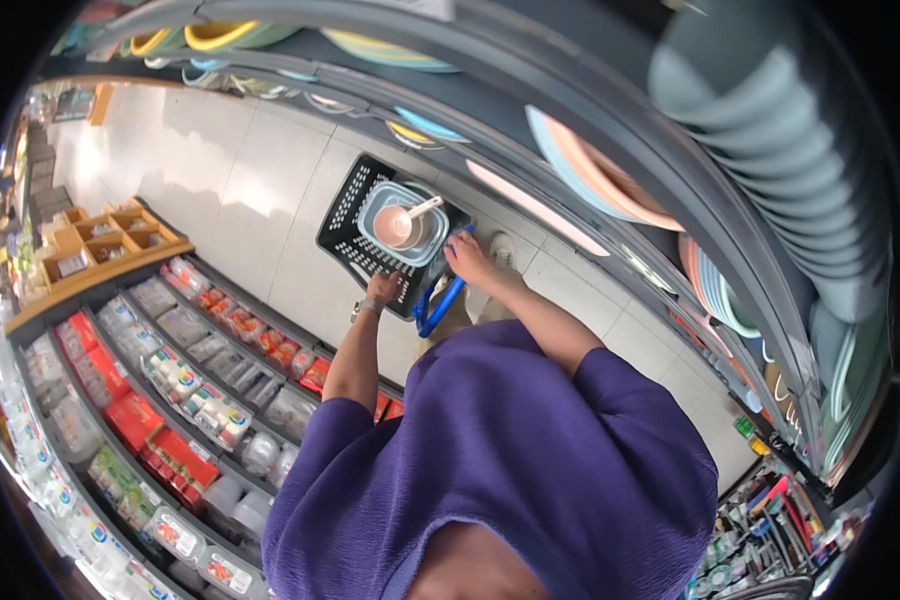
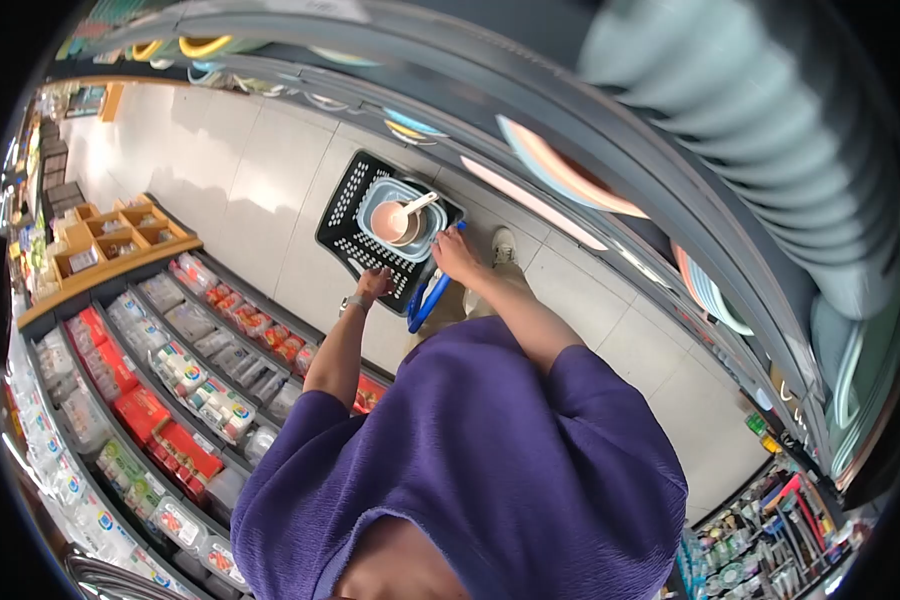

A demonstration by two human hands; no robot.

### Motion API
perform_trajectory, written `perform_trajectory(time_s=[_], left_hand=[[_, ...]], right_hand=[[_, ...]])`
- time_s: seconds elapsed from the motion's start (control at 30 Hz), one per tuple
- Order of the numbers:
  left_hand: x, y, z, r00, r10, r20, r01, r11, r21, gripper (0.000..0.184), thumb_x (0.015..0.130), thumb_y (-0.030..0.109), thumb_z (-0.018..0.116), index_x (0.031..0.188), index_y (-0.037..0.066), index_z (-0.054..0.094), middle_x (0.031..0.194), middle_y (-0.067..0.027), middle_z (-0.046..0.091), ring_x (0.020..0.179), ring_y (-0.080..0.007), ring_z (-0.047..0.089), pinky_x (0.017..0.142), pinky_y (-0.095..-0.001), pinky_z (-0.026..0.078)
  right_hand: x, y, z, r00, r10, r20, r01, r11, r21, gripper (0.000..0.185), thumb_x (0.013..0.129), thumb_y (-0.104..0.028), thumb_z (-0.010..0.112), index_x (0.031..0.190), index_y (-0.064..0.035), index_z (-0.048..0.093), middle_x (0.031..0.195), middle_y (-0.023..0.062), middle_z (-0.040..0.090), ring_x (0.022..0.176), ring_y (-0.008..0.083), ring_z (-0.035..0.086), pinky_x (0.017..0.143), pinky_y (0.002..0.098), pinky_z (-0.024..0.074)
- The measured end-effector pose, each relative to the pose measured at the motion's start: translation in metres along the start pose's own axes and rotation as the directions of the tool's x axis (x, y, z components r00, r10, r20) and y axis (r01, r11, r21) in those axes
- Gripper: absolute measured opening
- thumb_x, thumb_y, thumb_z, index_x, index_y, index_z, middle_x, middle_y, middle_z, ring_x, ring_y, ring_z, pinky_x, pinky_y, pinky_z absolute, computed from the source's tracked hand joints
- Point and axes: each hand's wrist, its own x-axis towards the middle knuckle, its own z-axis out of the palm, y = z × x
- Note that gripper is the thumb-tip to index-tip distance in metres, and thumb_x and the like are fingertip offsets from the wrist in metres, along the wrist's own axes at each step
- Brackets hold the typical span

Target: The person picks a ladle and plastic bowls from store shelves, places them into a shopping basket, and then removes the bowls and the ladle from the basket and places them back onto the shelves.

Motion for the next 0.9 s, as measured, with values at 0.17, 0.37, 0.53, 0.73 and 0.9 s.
perform_trajectory(time_s=[0.17, 0.37, 0.53, 0.73, 0.9], left_hand=[[0.042, -0.029, 0.007, 0.997, -0.071, 0.03, 0.069, 0.996, 0.049, 0.042, 0.09, 0.037, 0.056, 0.078, 0.001, 0.073, 0.071, -0.0151, 0.071, 0.069, -0.0272, 0.071, 0.072, -0.0385, 0.055], [0.109, -0.04, 0.015, 0.998, -0.027, -0.061, 0.044, 0.954, 0.297, 0.051, 0.089, 0.038, 0.059, 0.104, -0.011, 0.065, 0.109, -0.0326, 0.065, 0.105, -0.043, 0.064, 0.094, -0.0466, 0.05], [0.165, -0.049, 0.021, 0.964, -0.191, -0.183, 0.221, 0.962, 0.161, 0.069, 0.085, 0.038, 0.067, 0.125, -0.012, 0.04, 0.115, -0.0376, 0.06, 0.111, -0.0467, 0.06, 0.095, -0.0478, 0.049], [0.218, -0.058, 0.018, 0.972, -0.008, -0.233, 0.008, 1.0, -0.001, 0.055, 0.084, 0.026, 0.061, 0.124, -0.009, 0.045, 0.109, -0.037, 0.062, 0.106, -0.0483, 0.061, 0.094, -0.0481, 0.048], [0.248, -0.065, 0.023, 0.951, 0.011, -0.308, -0.059, 0.988, -0.145, 0.036, 0.083, 0.011, 0.055, 0.115, -0.007, 0.054, 0.106, -0.0347, 0.064, 0.105, -0.0479, 0.062, 0.089, -0.047, 0.05]], right_hand=[[0.047, 0.002, 0.022, 0.967, 0.018, 0.254, 0.108, 0.874, -0.475, 0.022, 0.088, -0.019, 0.059, 0.098, -0.0006, 0.067, 0.1, 0.0209, 0.066, 0.101, 0.0352, 0.061, 0.086, 0.0477, 0.0513], [0.112, 0.02, 0.081, 0.864, 0.202, 0.462, 0.089, 0.841, -0.534, 0.023, 0.086, -0.011, 0.062, 0.106, 0.0011, 0.063, 0.111, 0.0208, 0.065, 0.113, 0.0369, 0.06, 0.095, 0.044, 0.0516], [0.154, 0.049, 0.14, 0.894, 0.254, 0.368, 0.086, 0.709, -0.7, 0.026, 0.084, -0.006, 0.061, 0.109, 0.0013, 0.062, 0.111, 0.0202, 0.063, 0.112, 0.0343, 0.059, 0.095, 0.0403, 0.0511], [0.198, 0.099, 0.19, 0.93, -0.039, 0.366, 0.325, 0.555, -0.766, 0.035, 0.086, -0.006, 0.059, 0.119, 0.0054, 0.058, 0.115, 0.0206, 0.061, 0.118, 0.0328, 0.053, 0.102, 0.0408, 0.0438], [0.217, 0.11, 0.199, 0.792, 0.213, 0.572, 0.365, 0.586, -0.723, 0.029, 0.086, -0.006, 0.06, 0.113, 0.003, 0.06, 0.116, 0.0222, 0.063, 0.12, 0.0357, 0.052, 0.103, 0.0427, 0.0414]])
